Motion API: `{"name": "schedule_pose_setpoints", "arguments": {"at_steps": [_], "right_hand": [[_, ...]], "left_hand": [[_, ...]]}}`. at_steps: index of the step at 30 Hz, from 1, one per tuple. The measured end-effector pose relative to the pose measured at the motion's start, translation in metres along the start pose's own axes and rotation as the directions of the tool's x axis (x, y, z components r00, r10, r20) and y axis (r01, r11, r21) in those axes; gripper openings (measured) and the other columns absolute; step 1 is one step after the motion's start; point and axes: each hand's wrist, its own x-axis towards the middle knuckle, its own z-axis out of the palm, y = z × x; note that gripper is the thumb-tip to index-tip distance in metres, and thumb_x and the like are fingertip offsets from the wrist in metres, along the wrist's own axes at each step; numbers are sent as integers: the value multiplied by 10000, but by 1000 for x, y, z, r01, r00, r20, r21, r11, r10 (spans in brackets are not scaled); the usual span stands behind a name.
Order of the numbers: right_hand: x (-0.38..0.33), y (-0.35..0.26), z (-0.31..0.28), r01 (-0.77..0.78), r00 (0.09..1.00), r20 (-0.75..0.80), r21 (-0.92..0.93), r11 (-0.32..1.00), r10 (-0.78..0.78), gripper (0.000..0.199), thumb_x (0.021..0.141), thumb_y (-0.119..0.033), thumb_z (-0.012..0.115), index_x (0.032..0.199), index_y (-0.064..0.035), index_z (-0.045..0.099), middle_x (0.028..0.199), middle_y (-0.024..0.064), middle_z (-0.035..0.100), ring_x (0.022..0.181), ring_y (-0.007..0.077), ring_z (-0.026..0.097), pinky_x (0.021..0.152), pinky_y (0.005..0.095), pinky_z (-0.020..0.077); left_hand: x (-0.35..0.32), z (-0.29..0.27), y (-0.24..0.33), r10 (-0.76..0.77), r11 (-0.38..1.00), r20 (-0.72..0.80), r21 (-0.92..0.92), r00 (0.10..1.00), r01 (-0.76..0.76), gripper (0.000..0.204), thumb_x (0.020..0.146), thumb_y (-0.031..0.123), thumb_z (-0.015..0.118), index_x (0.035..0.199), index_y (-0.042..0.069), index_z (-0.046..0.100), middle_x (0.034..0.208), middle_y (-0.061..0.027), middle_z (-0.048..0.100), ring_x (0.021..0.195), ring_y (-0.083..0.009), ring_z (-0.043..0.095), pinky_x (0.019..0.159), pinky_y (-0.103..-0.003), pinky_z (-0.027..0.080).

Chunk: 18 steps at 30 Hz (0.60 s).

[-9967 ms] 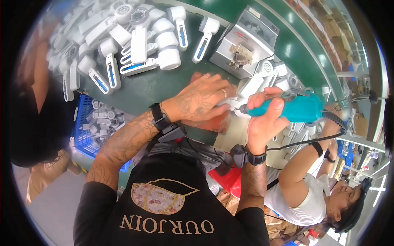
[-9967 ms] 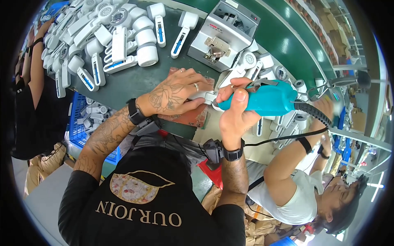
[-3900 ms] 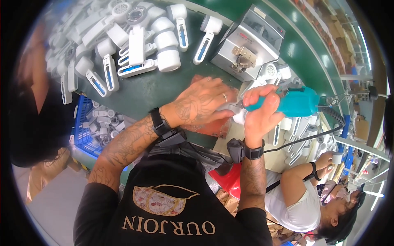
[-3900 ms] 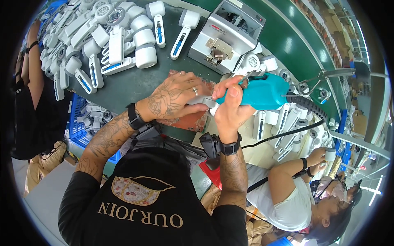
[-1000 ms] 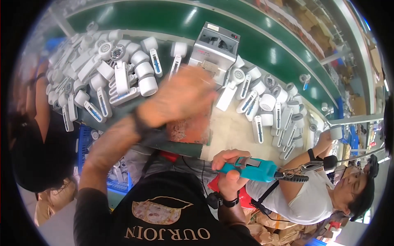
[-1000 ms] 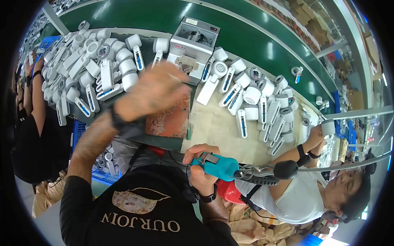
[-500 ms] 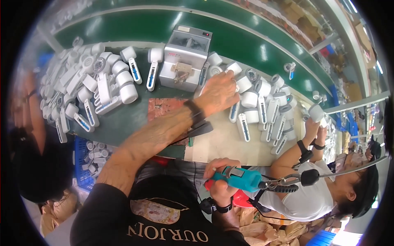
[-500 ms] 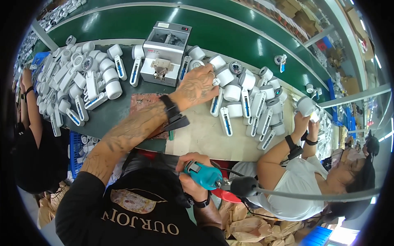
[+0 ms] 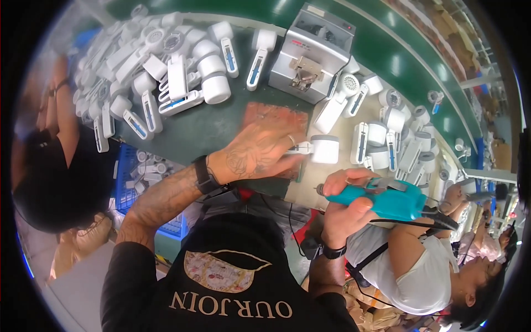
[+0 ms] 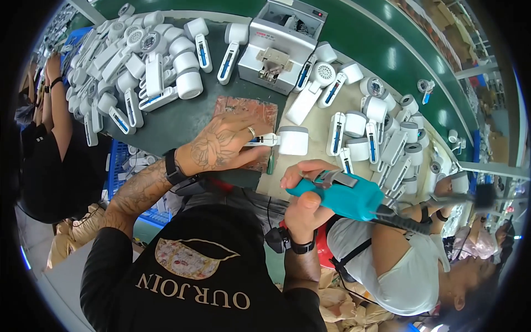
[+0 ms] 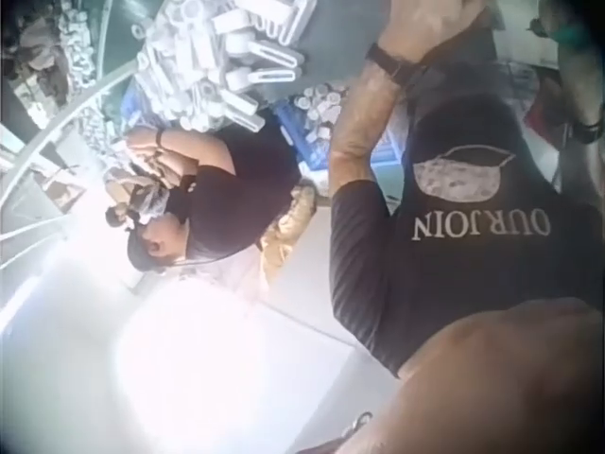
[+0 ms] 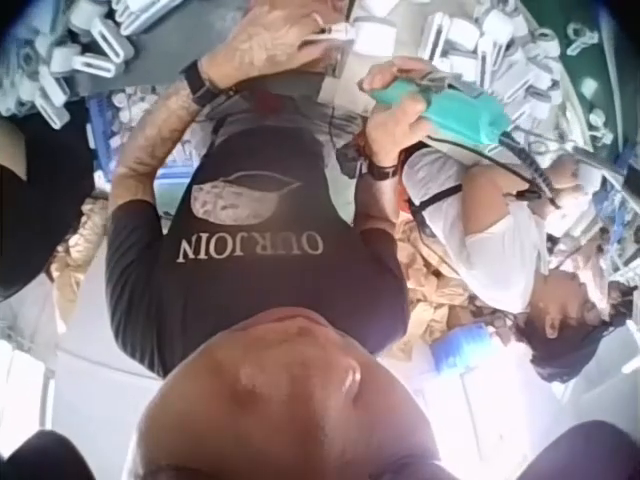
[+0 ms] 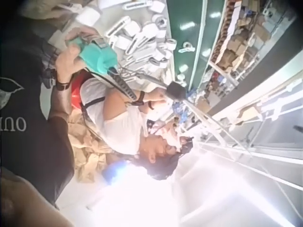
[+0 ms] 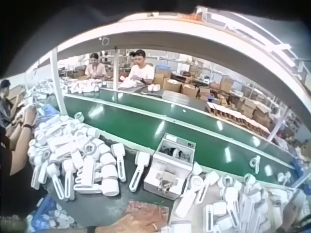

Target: Assembling small plastic white components using a power screwdriver on a manufacturing line.

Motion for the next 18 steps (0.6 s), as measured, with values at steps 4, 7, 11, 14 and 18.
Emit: {"name": "schedule_pose_setpoints", "arguments": {"at_steps": [4, 7, 11, 14, 18], "right_hand": [[20, -5, 22, 81, 995, 46, 111, 990, -86, 756, 864, -721, 547, 1061, 7, 499, 662, 69, 497, 586, 193, 508, 536, 317, 414], [35, 1, 35, 95, 993, 63, 126, 987, -103, 741, 876, -724, 519, 1078, -11, 504, 655, 61, 487, 583, 189, 496, 532, 320, 399], [58, 4, 48, 118, 985, 106, 160, 980, -136, 695, 909, -693, 504, 1077, -19, 517, 655, 57, 480, 586, 190, 487, 552, 322, 399], [81, 3, 63, 140, 983, 96, 182, 973, -159, 665, 943, -650, 494, 1050, 5, 534, 660, 62, 484, 588, 198, 489, 560, 324, 405], [119, 4, 82, 277, 958, 53, 94, 956, -283, 563, 1011, -510, 486, 1044, 50, 541, 668, 77, 502, 589, 201, 515, 571, 332, 436]], "left_hand": [[-9, 4, -6, -17, 1000, -58, -14, 998, 16, 313, 791, 233, 768, 1025, 43, 680, 1028, -114, 688, 950, -307, 641, 833, -417, 513], [-10, 2, -8, -18, 1000, -14, -25, 1000, 17, 304, 792, 235, 771, 1008, 42, 681, 1032, -110, 687, 902, -303, 634, 817, -407, 512], [-8, 4, -19, -7, 999, -43, -50, 999, 5, 280, 807, 236, 757, 1008, 54, 687, 1030, -110, 668, 917, -301, 612, 828, -408, 494], [-1, 3, -31, 5, 992, -113, -121, 994, -18, 266, 826, 251, 737, 1015, 70, 691, 1041, -109, 635, 969, -297, 583, 858, -403, 472], [8, -7, -34, -88, 995, 71, -36, 994, 91, 321, 832, 313, 724, 1058, 87, 695, 1077, -92, 611, 976, -281, 551, 891, -389, 454]]}}
